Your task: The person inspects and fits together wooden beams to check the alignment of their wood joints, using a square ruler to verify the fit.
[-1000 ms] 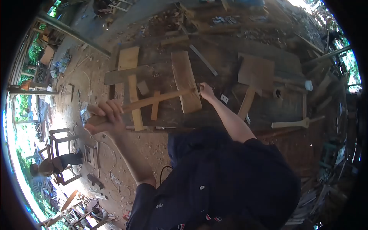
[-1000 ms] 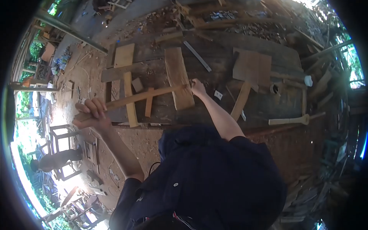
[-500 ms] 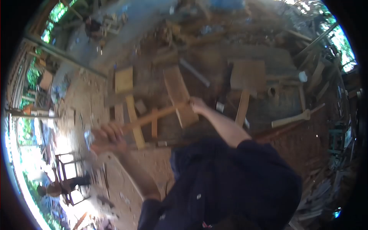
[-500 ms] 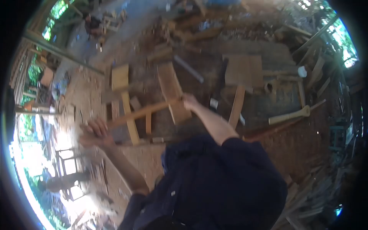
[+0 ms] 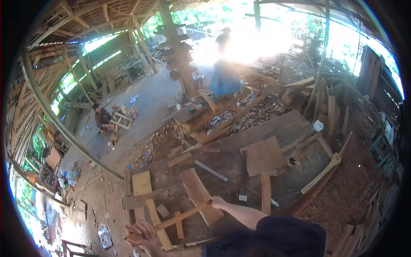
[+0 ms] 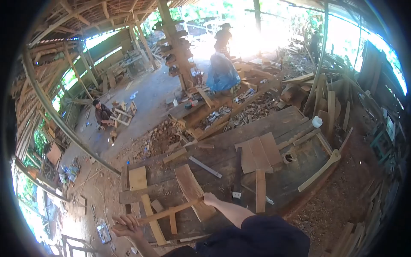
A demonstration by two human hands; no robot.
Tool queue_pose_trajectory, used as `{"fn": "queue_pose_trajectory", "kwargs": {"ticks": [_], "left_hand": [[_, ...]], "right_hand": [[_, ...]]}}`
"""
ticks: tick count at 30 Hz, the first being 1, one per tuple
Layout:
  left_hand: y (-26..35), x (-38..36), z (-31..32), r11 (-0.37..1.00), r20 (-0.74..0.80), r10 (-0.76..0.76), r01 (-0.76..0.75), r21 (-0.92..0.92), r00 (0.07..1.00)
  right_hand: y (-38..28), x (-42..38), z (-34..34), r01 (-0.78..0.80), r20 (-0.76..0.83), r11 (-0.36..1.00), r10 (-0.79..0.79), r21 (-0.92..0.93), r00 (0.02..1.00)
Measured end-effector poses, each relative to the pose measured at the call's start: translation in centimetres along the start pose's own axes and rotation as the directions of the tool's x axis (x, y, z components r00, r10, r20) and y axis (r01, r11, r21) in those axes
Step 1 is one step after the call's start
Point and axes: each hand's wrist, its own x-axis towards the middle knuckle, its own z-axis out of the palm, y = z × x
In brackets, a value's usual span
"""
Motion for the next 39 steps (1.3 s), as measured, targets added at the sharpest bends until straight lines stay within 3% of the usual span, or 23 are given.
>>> {"fn": "queue_pose_trajectory", "kwargs": {"ticks": [2,4,6,10,13,15,16,19,21,22,24,25,27,28,30,32,35,37,39], "left_hand": [[-0.2,0.2,-0.5,1.0,0.044,0.005,-0.004,-0.025,0.999],[-0.4,0.2,-1.2,0.999,-0.036,0.001,0.0,0.036,0.999],[0.0,0.4,-0.4,1.0,-0.007,0.012,-0.012,0.025,1.0],[-0.3,-0.1,-1.6,0.996,-0.086,0.01,-0.002,0.094,0.996],[-1.3,-1.5,-4.9,0.987,-0.117,-0.156,0.152,-0.049,0.981],[-0.7,-0.4,-2.6,0.998,0.094,-0.019,0.014,0.055,0.995],[-0.3,-0.4,-1.8,0.998,0.097,-0.036,0.031,0.056,0.995],[-0.3,-0.1,0.0,0.999,-0.012,-0.052,0.052,0.003,0.999],[-0.1,0.0,0.1,0.98,-0.021,-0.081,0.076,-0.184,0.996],[0.0,0.0,0.2,0.981,-0.019,-0.084,0.08,-0.176,0.996],[-0.2,0.4,0.6,1.0,-0.015,-0.014,0.014,0.008,1.0],[-0.4,0.5,1.0,1.0,-0.018,0.017,-0.018,-0.024,1.0],[-0.3,0.5,0.4,1.0,-0.009,0.007,-0.007,0.024,1.0],[-0.3,0.4,0.3,0.999,-0.016,0.021,-0.02,0.046,1.0],[-0.3,0.5,0.2,1.0,-0.001,0.018,-0.018,0.008,1.0],[-0.2,0.5,0.6,0.999,-0.081,0.02,-0.016,0.049,0.997],[-0.6,0.7,0.2,1.0,-0.044,0.025,-0.024,0.018,0.999],[-0.6,0.7,-0.2,0.999,-0.003,0.036,-0.036,-0.003,0.999],[-0.5,0.8,-0.1,0.999,-0.06,0.015,-0.013,0.038,0.998]], "right_hand": [[0.0,-0.2,0.0,0.014,-0.071,1.0,-0.014,-0.006,0.997],[0.0,-0.5,0.5,0.021,-0.123,1.0,-0.021,-0.002,0.992],[0.4,0.4,-0.2,-0.058,0.01,0.998,0.058,0.007,0.998],[0.4,1.8,-0.3,-0.032,0.064,0.996,0.038,-0.083,0.997],[-1.2,0.3,-0.4,-0.018,0.05,0.992,0.025,-0.129,0.998],[-3.1,-1.7,-1.1,0.099,0.022,0.995,-0.098,-0.027,0.995],[-3.7,-2.7,-1.1,0.084,0.027,0.996,-0.083,-0.019,0.996],[-3.9,-3.4,-1.6,0.086,-0.067,0.992,-0.08,0.093,0.995],[-2.5,-3.0,-0.8,0.062,-0.09,0.994,-0.054,0.087,0.994],[-1.7,-2.6,-0.6,0.063,-0.084,0.994,-0.055,0.094,0.995],[-1.7,-1.8,-1.1,-0.017,-0.08,1.0,0.017,0.005,0.997],[-2.2,-1.4,-1.2,-0.018,-0.071,1.0,0.02,0.025,0.997],[-3.5,-1.4,-2.0,-0.01,0.082,0.993,0.02,-0.12,0.996],[-4.5,-2.3,-2.2,-0.011,0.09,0.993,0.022,-0.116,0.996],[-5.9,-4.0,-3.1,0.151,-0.017,0.988,-0.15,0.031,0.989],[-6.0,-3.7,-3.3,0.126,-0.001,0.991,-0.126,0.05,0.992],[-3.4,-2.3,-2.9,0.092,-0.018,0.993,-0.091,0.068,0.996],[-3.4,-1.8,-3.0,-0.01,0.025,0.997,0.012,-0.07,1.0],[-3.8,-0.9,-2.8,0.055,0.061,0.993,-0.049,-0.102,0.997]]}}
